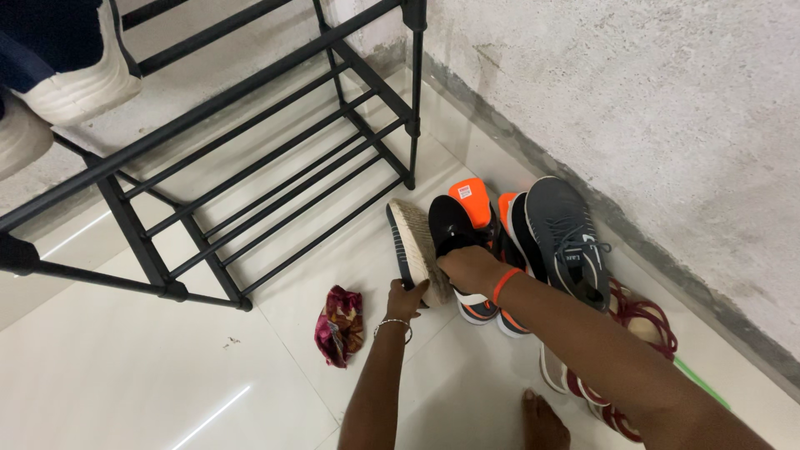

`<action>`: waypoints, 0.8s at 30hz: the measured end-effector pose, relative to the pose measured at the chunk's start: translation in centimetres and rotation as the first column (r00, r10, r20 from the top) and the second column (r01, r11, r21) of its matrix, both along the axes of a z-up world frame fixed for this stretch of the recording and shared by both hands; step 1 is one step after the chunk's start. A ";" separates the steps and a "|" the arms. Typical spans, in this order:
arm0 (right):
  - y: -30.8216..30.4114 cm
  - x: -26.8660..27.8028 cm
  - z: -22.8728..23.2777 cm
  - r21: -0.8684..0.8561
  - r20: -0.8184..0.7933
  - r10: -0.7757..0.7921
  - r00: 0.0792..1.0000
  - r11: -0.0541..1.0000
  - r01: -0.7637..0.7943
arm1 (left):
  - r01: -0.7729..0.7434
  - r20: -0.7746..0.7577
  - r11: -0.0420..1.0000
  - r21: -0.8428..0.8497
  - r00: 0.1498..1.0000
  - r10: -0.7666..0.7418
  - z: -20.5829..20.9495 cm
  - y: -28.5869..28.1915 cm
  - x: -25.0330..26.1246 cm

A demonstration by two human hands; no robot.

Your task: The person picks up several pairs of shoes from the floor and places them onto a black metal shoe rack. They arrange the shoes on different shelves, including sneakers and sandals, until the rack is filled.

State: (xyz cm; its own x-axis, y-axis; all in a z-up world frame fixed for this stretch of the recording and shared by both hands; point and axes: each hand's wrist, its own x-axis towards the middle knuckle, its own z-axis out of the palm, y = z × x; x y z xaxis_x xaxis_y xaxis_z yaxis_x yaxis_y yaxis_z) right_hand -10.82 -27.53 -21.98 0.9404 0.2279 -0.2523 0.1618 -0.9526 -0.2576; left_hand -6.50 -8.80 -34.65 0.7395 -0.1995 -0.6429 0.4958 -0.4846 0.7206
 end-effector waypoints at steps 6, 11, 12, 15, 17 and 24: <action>0.1 -0.1 0.5 -0.107 -0.195 0.010 0.981 0.994 -0.032 | 0.187 -0.060 0.981 -0.060 0.980 -0.190 -4.2 1.4 1.5; -0.2 -0.4 1.3 -0.139 -0.153 0.058 0.987 0.987 -0.080 | 0.078 -0.010 0.952 -0.296 0.996 -0.085 -5.8 1.0 0.8; -0.2 -0.4 1.3 -0.165 -0.144 0.069 0.987 0.982 -0.093 | 0.057 -0.036 0.935 -0.351 0.997 -0.074 -5.8 0.8 0.6; -0.1 -0.5 1.2 -0.267 -0.086 0.051 0.995 0.961 -0.072 | 0.012 -0.043 0.929 -0.369 0.999 -0.030 -6.6 -0.3 0.1; -0.4 -0.2 1.1 -0.289 -0.075 0.009 0.997 0.957 -0.030 | 0.054 0.016 0.915 -0.401 0.999 -0.052 -7.2 -0.8 0.4; -1.0 -0.4 -0.1 -0.317 0.054 -0.159 0.986 0.934 0.168 | 0.101 0.110 0.917 -0.386 0.992 -0.063 -2.6 -1.6 -0.7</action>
